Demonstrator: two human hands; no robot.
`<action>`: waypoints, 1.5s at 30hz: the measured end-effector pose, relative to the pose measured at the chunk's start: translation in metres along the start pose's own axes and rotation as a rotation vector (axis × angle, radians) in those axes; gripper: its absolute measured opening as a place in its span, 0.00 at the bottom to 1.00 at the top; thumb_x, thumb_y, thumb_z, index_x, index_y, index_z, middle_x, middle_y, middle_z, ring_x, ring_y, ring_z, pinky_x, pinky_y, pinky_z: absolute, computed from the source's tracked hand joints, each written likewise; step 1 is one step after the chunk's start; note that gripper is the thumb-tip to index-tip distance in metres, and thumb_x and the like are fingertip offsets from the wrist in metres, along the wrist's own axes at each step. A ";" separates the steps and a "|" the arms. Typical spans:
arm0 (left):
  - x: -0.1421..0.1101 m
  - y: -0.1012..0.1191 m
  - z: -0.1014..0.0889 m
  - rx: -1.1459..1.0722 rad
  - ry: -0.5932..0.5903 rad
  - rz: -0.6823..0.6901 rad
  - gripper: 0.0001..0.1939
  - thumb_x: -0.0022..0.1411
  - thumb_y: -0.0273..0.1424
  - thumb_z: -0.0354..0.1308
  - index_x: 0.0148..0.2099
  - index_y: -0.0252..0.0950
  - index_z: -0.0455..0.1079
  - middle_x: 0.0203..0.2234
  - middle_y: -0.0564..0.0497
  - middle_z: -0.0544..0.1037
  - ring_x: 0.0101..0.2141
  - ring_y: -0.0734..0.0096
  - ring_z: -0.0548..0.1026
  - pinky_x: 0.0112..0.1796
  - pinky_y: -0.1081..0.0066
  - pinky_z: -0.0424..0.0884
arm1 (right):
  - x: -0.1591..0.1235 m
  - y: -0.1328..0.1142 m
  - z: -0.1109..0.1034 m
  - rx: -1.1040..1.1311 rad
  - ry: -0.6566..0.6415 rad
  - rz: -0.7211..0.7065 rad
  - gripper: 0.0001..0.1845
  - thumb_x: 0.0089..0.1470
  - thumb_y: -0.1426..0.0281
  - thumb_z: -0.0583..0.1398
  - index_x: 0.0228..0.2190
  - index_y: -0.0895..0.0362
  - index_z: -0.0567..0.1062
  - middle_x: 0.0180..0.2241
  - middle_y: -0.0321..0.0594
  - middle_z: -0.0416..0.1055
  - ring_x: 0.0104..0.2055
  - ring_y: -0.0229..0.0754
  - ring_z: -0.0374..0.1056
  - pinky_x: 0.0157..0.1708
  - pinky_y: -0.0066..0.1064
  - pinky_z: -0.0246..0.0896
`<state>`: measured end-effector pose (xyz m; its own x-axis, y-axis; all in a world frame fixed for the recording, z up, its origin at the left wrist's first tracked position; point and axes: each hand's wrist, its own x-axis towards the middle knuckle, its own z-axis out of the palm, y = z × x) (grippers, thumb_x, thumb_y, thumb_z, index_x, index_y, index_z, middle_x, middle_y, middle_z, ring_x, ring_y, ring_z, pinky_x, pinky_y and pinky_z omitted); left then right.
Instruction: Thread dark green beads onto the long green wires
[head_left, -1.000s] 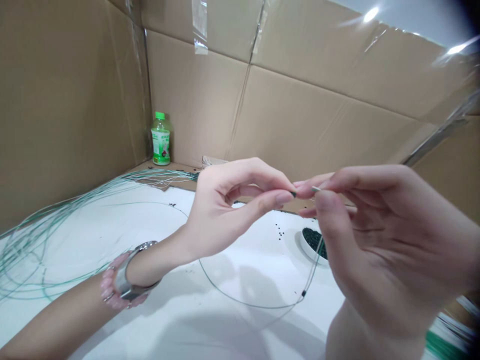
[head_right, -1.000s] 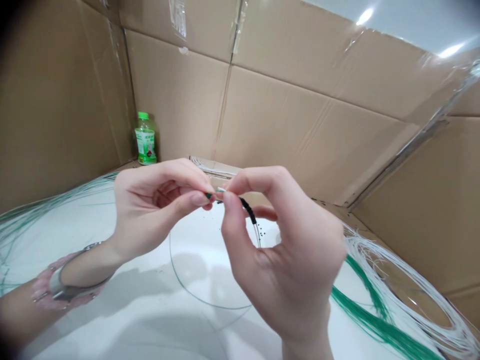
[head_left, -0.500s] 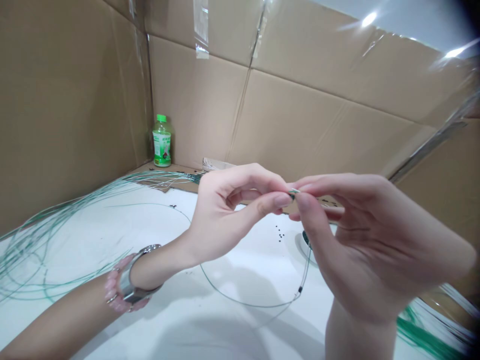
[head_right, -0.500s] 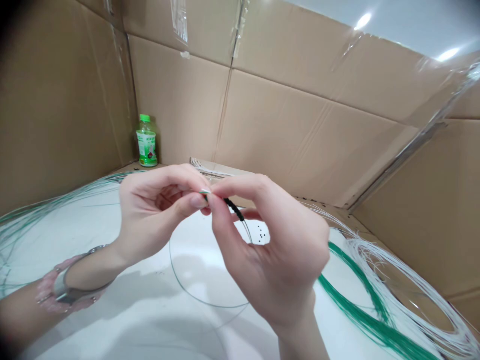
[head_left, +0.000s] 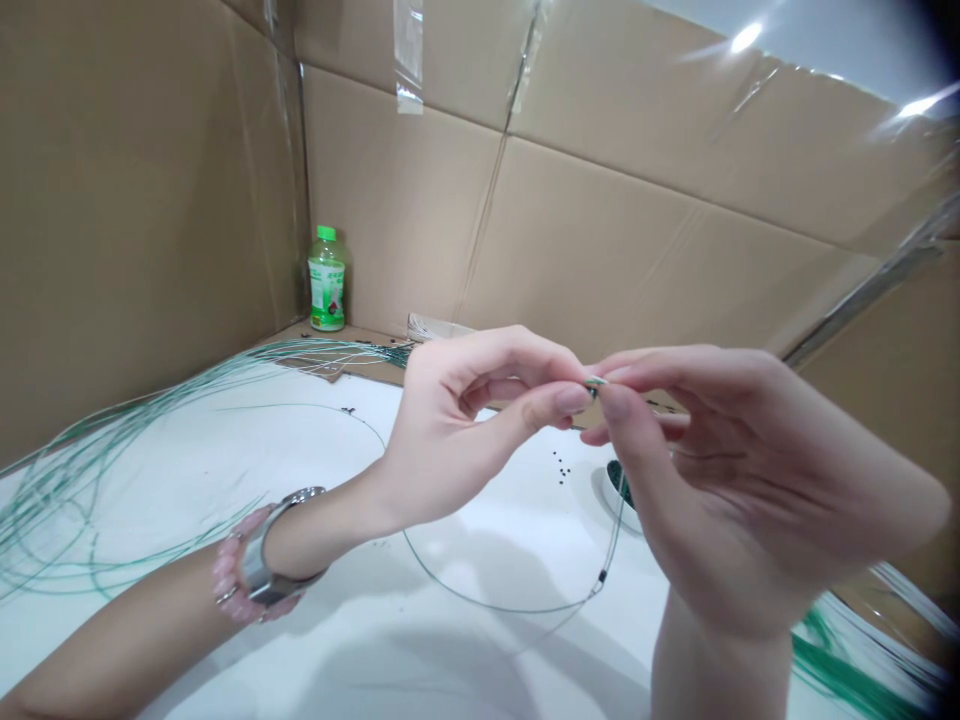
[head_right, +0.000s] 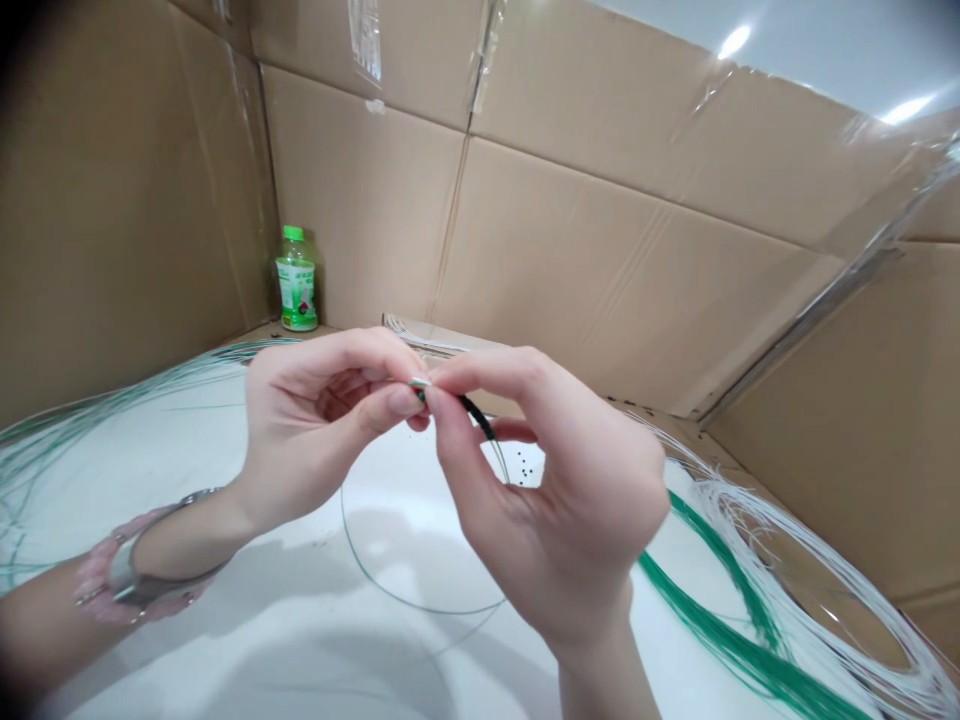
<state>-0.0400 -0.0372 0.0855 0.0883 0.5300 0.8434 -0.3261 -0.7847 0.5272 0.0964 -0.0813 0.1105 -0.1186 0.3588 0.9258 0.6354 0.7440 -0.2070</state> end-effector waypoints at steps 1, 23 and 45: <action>0.000 0.000 0.000 0.000 -0.001 0.000 0.03 0.56 0.28 0.64 0.31 0.35 0.74 0.24 0.55 0.78 0.24 0.78 0.76 0.25 0.80 0.75 | 0.000 -0.001 0.000 0.002 -0.004 0.012 0.07 0.50 0.78 0.62 0.29 0.54 0.71 0.26 0.29 0.73 0.26 0.32 0.70 0.21 0.23 0.68; 0.000 -0.005 -0.003 0.004 -0.014 0.009 0.02 0.57 0.27 0.62 0.32 0.36 0.74 0.25 0.54 0.78 0.25 0.77 0.76 0.28 0.78 0.76 | 0.000 0.002 -0.003 0.037 -0.018 0.029 0.05 0.52 0.77 0.61 0.29 0.54 0.73 0.27 0.31 0.75 0.24 0.32 0.70 0.19 0.21 0.68; 0.002 -0.002 -0.003 0.025 -0.034 0.065 0.01 0.56 0.25 0.63 0.32 0.36 0.74 0.26 0.54 0.78 0.26 0.78 0.76 0.26 0.79 0.75 | -0.004 0.000 -0.009 -0.222 -0.084 -0.010 0.05 0.52 0.74 0.59 0.28 0.53 0.70 0.26 0.28 0.74 0.27 0.32 0.69 0.27 0.25 0.72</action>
<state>-0.0417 -0.0337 0.0853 0.1000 0.4670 0.8786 -0.3085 -0.8249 0.4736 0.1032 -0.0879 0.1094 -0.1828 0.4043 0.8962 0.7849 0.6090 -0.1147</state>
